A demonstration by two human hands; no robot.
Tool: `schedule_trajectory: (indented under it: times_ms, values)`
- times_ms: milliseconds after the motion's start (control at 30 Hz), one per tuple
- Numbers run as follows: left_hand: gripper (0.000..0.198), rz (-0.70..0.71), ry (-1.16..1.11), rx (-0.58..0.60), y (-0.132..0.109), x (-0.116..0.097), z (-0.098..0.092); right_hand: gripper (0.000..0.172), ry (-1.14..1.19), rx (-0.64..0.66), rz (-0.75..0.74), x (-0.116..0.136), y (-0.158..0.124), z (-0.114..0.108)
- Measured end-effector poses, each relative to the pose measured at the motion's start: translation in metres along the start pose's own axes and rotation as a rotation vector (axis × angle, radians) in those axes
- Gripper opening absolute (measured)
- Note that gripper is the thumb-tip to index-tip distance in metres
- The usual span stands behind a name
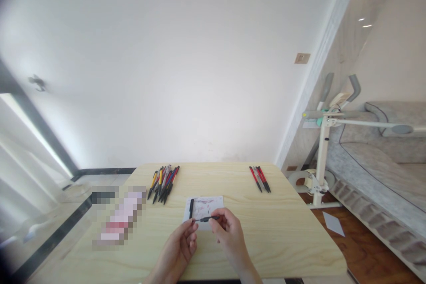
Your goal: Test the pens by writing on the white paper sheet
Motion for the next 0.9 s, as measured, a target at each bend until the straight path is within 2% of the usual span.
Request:
schedule_trajectory:
  times_ms: [300, 600, 900]
  values:
    - [0.005, 0.003, 0.001, -0.013, 0.0013, -0.0037, -0.0035, 0.026, -0.017, 0.010, -0.020, 0.0007, -0.0003, -0.0007]
    - [0.004, -0.004, -0.004, -0.028, 0.0002, -0.0047, -0.0041, 0.032, -0.002, -0.026, -0.008, 0.0042, 0.0005, -0.0023]
    - [0.004, 0.010, 0.004, -0.044, -0.0017, -0.0080, -0.0046, 0.025, 0.012, 0.012, -0.008, -0.0019, 0.0012, -0.0021]
Point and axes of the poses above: each hand's wrist, its own y-axis towards the middle knuckle, its own z-axis out of the palm, x = y × z, the point moved 6 cm from there along y, towards the middle knuckle, and after that the axes turned 12 degrees about -z, right-handed, at the moved point
